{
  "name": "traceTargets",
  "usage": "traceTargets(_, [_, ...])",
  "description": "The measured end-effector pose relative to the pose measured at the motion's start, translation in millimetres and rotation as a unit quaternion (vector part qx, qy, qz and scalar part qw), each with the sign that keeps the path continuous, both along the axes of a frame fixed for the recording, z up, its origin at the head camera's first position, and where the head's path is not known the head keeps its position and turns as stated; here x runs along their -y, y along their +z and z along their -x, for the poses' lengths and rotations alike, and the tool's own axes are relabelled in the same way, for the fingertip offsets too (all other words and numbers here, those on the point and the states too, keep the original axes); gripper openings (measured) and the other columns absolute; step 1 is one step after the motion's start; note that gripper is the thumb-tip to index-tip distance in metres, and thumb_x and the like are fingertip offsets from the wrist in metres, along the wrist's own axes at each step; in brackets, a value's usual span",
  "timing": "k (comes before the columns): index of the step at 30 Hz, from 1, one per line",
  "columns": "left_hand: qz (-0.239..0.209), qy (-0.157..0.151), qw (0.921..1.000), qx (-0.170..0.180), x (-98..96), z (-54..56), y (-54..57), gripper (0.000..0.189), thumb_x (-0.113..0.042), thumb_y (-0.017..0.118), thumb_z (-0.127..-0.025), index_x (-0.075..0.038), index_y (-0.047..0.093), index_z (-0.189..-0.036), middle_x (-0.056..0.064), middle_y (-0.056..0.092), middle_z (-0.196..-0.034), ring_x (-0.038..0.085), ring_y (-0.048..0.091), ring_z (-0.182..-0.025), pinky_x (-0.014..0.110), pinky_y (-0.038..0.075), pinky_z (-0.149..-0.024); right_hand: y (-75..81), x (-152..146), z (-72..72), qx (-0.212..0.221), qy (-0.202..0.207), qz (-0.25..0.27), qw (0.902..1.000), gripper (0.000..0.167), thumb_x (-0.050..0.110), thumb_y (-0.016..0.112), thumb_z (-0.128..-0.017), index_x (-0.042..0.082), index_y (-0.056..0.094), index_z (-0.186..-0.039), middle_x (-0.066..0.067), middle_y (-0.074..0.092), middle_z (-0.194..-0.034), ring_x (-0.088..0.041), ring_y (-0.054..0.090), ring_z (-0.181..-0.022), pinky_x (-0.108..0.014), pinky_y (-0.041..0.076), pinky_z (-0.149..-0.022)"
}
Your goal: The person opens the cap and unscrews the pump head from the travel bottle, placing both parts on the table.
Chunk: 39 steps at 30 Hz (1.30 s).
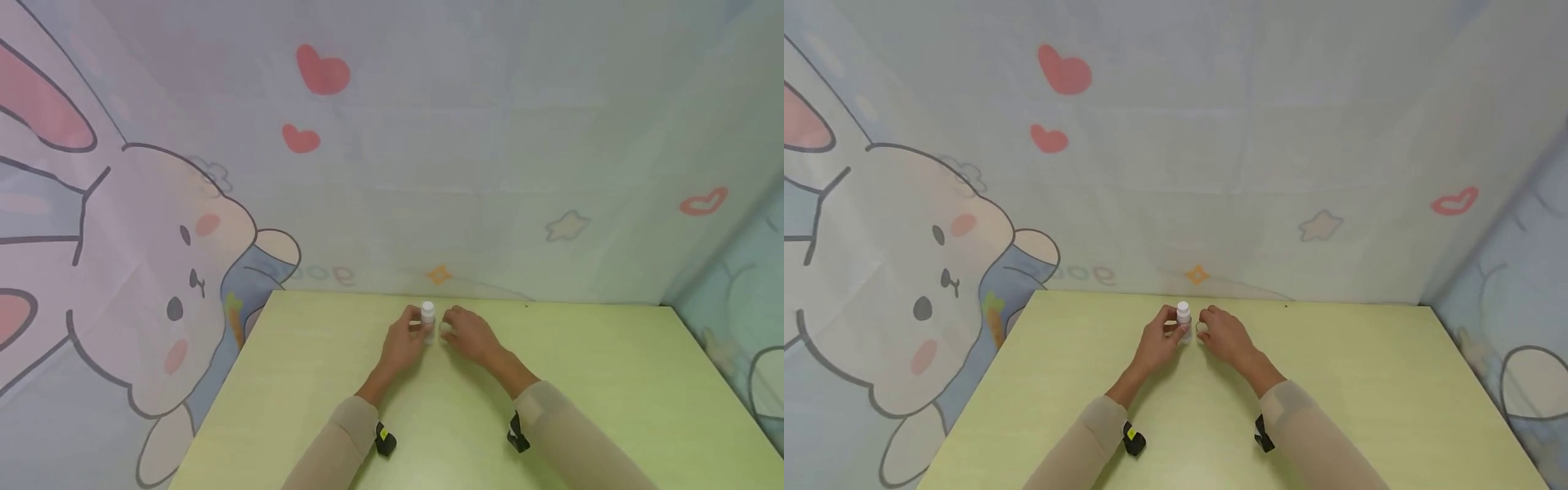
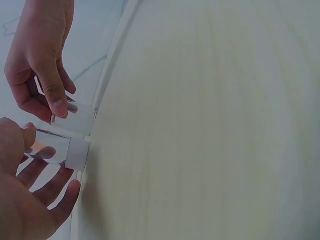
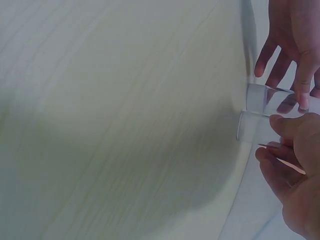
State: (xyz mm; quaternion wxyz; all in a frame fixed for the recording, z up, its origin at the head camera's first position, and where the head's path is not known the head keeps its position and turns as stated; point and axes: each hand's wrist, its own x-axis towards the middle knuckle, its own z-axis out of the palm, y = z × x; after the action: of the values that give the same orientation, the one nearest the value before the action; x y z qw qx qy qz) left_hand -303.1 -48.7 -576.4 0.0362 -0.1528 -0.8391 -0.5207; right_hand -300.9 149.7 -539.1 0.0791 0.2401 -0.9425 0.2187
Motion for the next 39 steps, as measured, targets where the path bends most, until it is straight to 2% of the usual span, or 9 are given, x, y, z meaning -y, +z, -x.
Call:
traceTargets(6, [-0.001, -0.005, 1.0000, 0.002, -0.5, -1.5, 1.1, 0.028, -0.026, 0.066, -0.108, -0.016, 0.055, -0.131, 0.008, 0.064, -0.141, 0.031, 0.068, -0.125, 0.051, 0.057, -0.101, -1.8, 1.3, -2.9, -0.022, -0.006, -0.015, 0.9996, 0.023, 0.010, 0.083, -0.092, 0.000, 0.068, -0.107, -0.009, 0.064, -0.097, -0.029, 0.068, -0.090, -0.045, 0.059, -0.076])
traceTargets(16, [-0.011, -0.003, 0.9998, 0.014, 6.4, -6.8, -2.2, 0.026, -0.029, 0.065, -0.108, -0.018, 0.056, -0.130, 0.008, 0.064, -0.141, 0.033, 0.067, -0.126, 0.053, 0.058, -0.100, -0.5, 9.1, -6.5, -0.008, -0.002, -0.027, 0.9996, 0.025, 0.008, 0.082, -0.093, -0.002, 0.066, -0.110, -0.012, 0.064, -0.100, -0.029, 0.065, -0.086, -0.045, 0.058, -0.072])
traceTargets(20, [-0.011, -0.008, 0.9999, 0.008, 4.4, -3.5, -2.2, 0.029, -0.032, 0.065, -0.108, -0.019, 0.056, -0.131, 0.005, 0.064, -0.140, 0.031, 0.068, -0.126, 0.050, 0.058, -0.100, 0.1, 5.8, -3.6, -0.007, 0.000, -0.029, 0.9995, 0.025, 0.007, 0.081, -0.094, -0.003, 0.063, -0.109, -0.013, 0.061, -0.099, -0.030, 0.064, -0.088, -0.046, 0.057, -0.075])
traceTargets(26, [-0.001, -0.001, 1.0000, 0.006, 1.0, -1.7, 0.1, 0.029, -0.033, 0.066, -0.107, -0.019, 0.057, -0.130, 0.004, 0.066, -0.138, 0.029, 0.069, -0.124, 0.049, 0.058, -0.100, -2.1, -1.7, 0.5, 0.025, 0.009, 0.003, 0.9996, 0.026, 0.007, 0.077, -0.096, -0.006, 0.063, -0.114, -0.015, 0.064, -0.103, -0.034, 0.066, -0.095, -0.049, 0.058, -0.083])
traceTargets(29, [0.001, -0.005, 1.0000, 0.003, 0.4, -1.5, 0.5, 0.029, -0.032, 0.067, -0.107, -0.019, 0.057, -0.130, 0.005, 0.066, -0.138, 0.029, 0.069, -0.123, 0.048, 0.058, -0.100, -5.9, -4.5, 2.1, 0.037, 0.004, 0.020, 0.9991, 0.033, 0.009, 0.077, -0.096, -0.009, 0.062, -0.120, -0.018, 0.066, -0.109, -0.036, 0.067, -0.100, -0.051, 0.057, -0.088])
traceTargets(33, [-0.001, -0.008, 1.0000, -0.002, 0.7, -1.1, 0.9, 0.029, -0.032, 0.067, -0.107, -0.018, 0.057, -0.130, 0.005, 0.066, -0.137, 0.030, 0.070, -0.122, 0.048, 0.058, -0.099, -8.9, -6.2, 3.7, 0.055, 0.000, 0.023, 0.9982, 0.053, 0.014, 0.079, -0.093, -0.011, 0.057, -0.134, -0.023, 0.066, -0.120, -0.041, 0.066, -0.111, -0.055, 0.054, -0.097])
traceTargets(36, [0.000, -0.007, 1.0000, -0.005, 1.5, -1.0, 1.4, 0.028, -0.032, 0.067, -0.107, -0.018, 0.057, -0.129, 0.005, 0.066, -0.136, 0.029, 0.070, -0.122, 0.047, 0.058, -0.099, -8.5, -7.7, 3.6, 0.064, 0.006, 0.024, 0.9976, 0.063, 0.017, 0.082, -0.091, -0.010, 0.053, -0.141, -0.023, 0.065, -0.123, -0.041, 0.063, -0.116, -0.056, 0.053, -0.099])
traceTargets(39, [-0.001, -0.007, 0.9999, -0.008, 2.6, -1.2, 1.6, 0.028, -0.032, 0.067, -0.107, -0.017, 0.057, -0.128, 0.006, 0.066, -0.135, 0.030, 0.070, -0.121, 0.046, 0.059, -0.099, -6.0, -9.9, 2.8, 0.065, 0.011, 0.031, 0.9973, 0.066, 0.018, 0.083, -0.092, -0.006, 0.052, -0.145, -0.021, 0.064, -0.125, -0.041, 0.062, -0.118, -0.057, 0.053, -0.099])
